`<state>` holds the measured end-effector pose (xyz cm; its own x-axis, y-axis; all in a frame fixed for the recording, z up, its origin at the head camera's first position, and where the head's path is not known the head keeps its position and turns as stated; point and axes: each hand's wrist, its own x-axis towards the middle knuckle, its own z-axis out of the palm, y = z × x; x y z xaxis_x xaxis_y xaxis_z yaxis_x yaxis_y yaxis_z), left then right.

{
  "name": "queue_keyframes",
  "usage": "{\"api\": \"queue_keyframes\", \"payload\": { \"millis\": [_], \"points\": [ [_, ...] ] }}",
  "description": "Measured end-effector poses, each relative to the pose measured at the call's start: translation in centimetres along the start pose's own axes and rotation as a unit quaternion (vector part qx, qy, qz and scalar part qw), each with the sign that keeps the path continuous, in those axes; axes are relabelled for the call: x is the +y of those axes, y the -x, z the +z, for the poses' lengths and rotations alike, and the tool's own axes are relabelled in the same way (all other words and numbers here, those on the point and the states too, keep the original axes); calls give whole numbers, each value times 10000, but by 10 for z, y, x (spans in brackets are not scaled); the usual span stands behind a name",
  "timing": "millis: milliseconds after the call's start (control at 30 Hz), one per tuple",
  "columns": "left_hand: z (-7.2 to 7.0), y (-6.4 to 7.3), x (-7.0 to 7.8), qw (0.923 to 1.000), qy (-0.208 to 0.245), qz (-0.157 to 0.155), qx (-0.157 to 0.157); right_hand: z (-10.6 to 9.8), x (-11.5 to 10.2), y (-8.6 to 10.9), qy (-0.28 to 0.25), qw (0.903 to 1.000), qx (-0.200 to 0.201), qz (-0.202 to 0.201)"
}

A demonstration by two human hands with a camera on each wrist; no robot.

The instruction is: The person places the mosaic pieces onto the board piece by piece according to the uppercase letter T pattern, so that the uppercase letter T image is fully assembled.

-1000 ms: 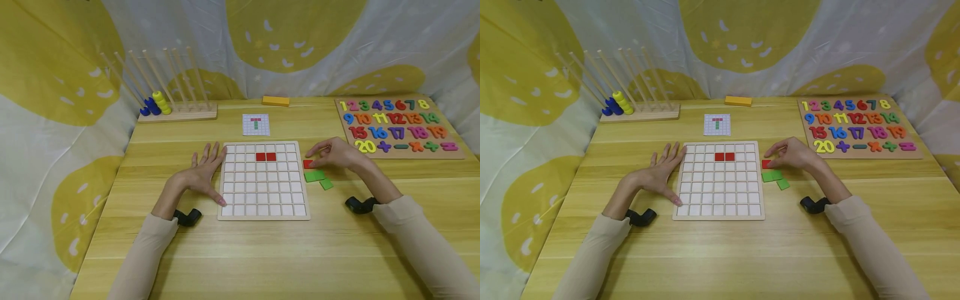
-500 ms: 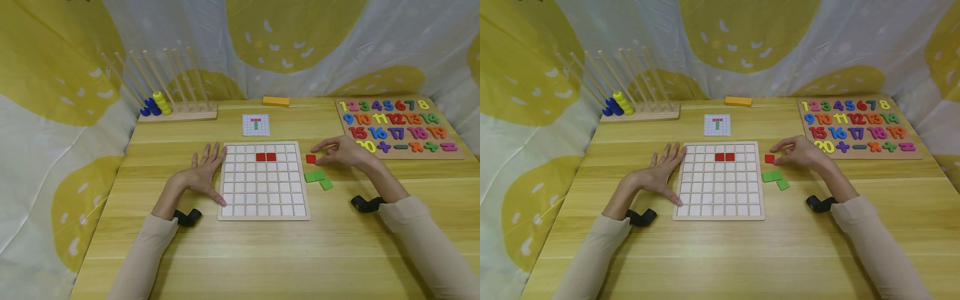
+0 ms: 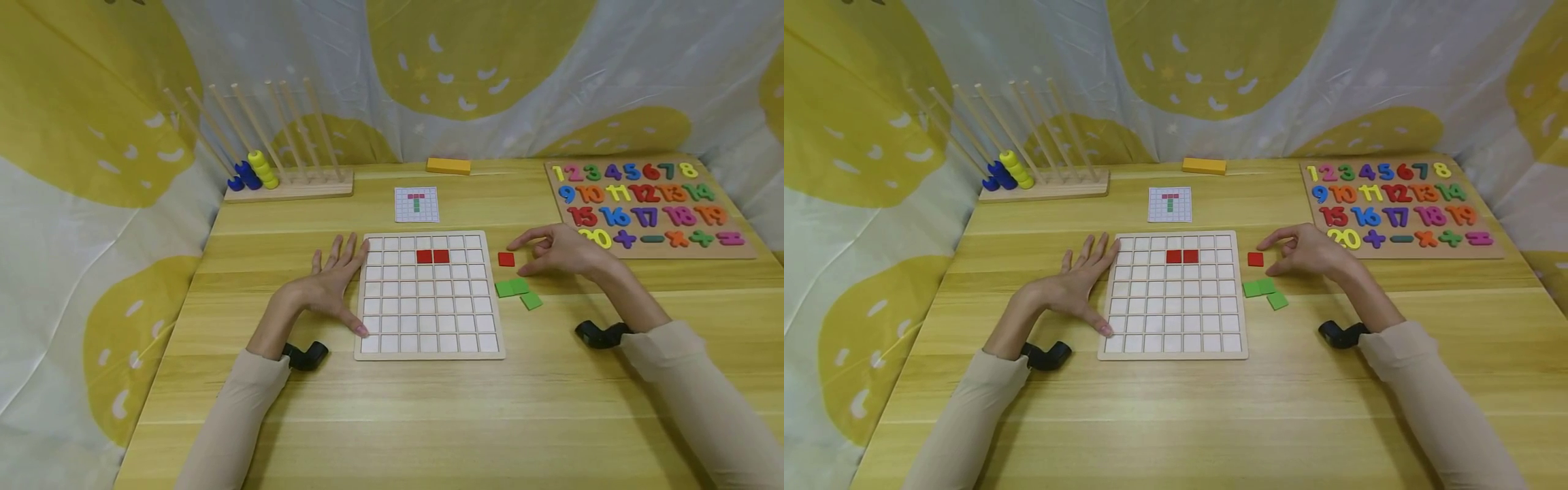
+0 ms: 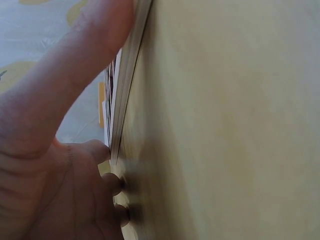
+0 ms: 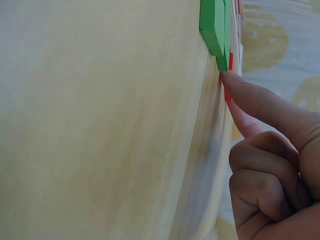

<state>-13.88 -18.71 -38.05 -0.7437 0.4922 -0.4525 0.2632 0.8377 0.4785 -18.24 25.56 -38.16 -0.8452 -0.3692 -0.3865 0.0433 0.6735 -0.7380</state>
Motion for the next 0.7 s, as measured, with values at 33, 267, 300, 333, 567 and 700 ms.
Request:
{"api": "queue_keyframes", "payload": {
  "millis": [33, 267, 300, 333, 567, 700],
  "points": [
    [0, 0, 0, 10000, -7, -4, 0, 1, -1, 0, 15, 10000, 8, 5],
    [0, 0, 1, 10000, -60, -30, -27, 3, -4, -3, 101, 9999, 12, -57],
    [0, 0, 1, 10000, -67, -32, -29, 3, -5, -3, 104, 9999, 15, -45],
    [0, 0, 1, 10000, -75, -35, -29, 4, -6, -3, 112, 9999, 21, -33],
    [0, 0, 1, 9999, -100, -48, -15, 4, -9, -6, -44, 9999, -5, 108],
    [0, 0, 1, 9999, -98, -42, -10, 4, -8, -8, -182, 9997, -35, 176]
  ]
}}
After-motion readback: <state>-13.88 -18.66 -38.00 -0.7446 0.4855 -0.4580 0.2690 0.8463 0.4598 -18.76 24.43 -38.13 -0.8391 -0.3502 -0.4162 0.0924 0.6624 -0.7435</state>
